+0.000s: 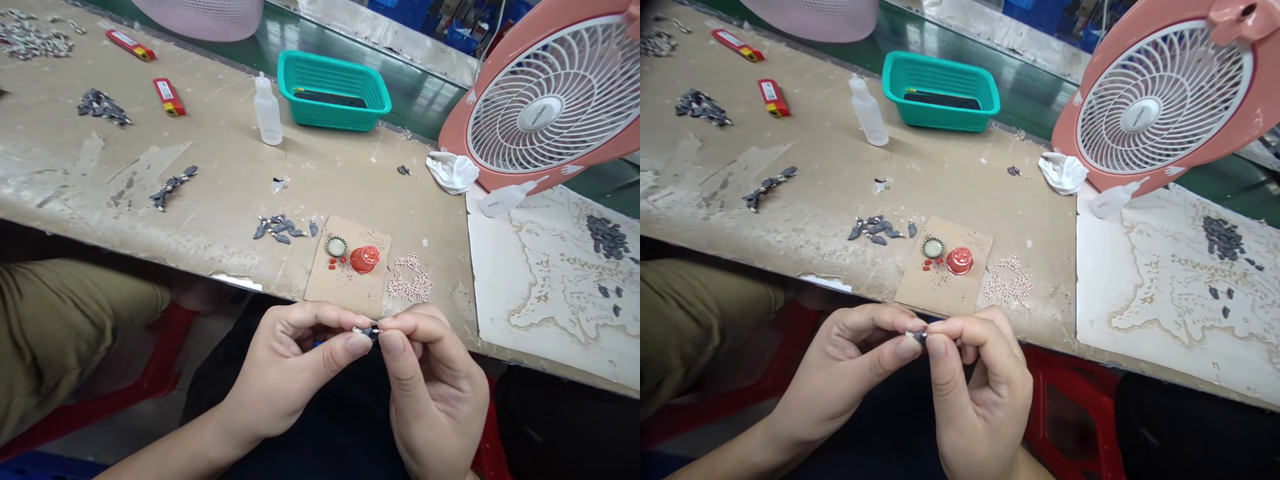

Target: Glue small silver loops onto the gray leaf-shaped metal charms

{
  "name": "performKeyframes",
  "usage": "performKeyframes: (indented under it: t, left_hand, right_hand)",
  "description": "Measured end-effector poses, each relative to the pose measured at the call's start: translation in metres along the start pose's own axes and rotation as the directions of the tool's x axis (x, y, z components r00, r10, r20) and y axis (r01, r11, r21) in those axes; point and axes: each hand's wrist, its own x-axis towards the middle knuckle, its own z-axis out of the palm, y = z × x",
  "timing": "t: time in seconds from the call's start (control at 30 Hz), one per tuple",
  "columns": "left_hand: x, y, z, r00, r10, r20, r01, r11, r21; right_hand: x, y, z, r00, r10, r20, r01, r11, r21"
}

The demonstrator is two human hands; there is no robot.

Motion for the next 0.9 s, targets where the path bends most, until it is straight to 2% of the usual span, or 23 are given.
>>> performKeyframes:
  t: [0.5,0.73,0.9]
  left_hand:
    - [0.0006,-0.0016,0.0012,0.996,0.080,-0.030,-0.079,0.997,0.023]
    - [-0.0007,-0.0033,0.0012,0.991,0.122,-0.054,-0.117,0.988,0.098]
    - [-0.0008,-0.0044,0.0022,0.975,0.208,-0.072,-0.192,0.964,0.184]
  right_hand:
    - [0.0003,0.0011,0.0009,1.000,-0.020,0.001,0.020,0.998,-0.065]
    - [-0.0014,0.0016,-0.0013,1.000,0.022,0.012,-0.021,0.997,-0.076]
    - [-0.0016,0.0008,-0.0013,0.999,0.031,0.026,-0.029,0.995,-0.100]
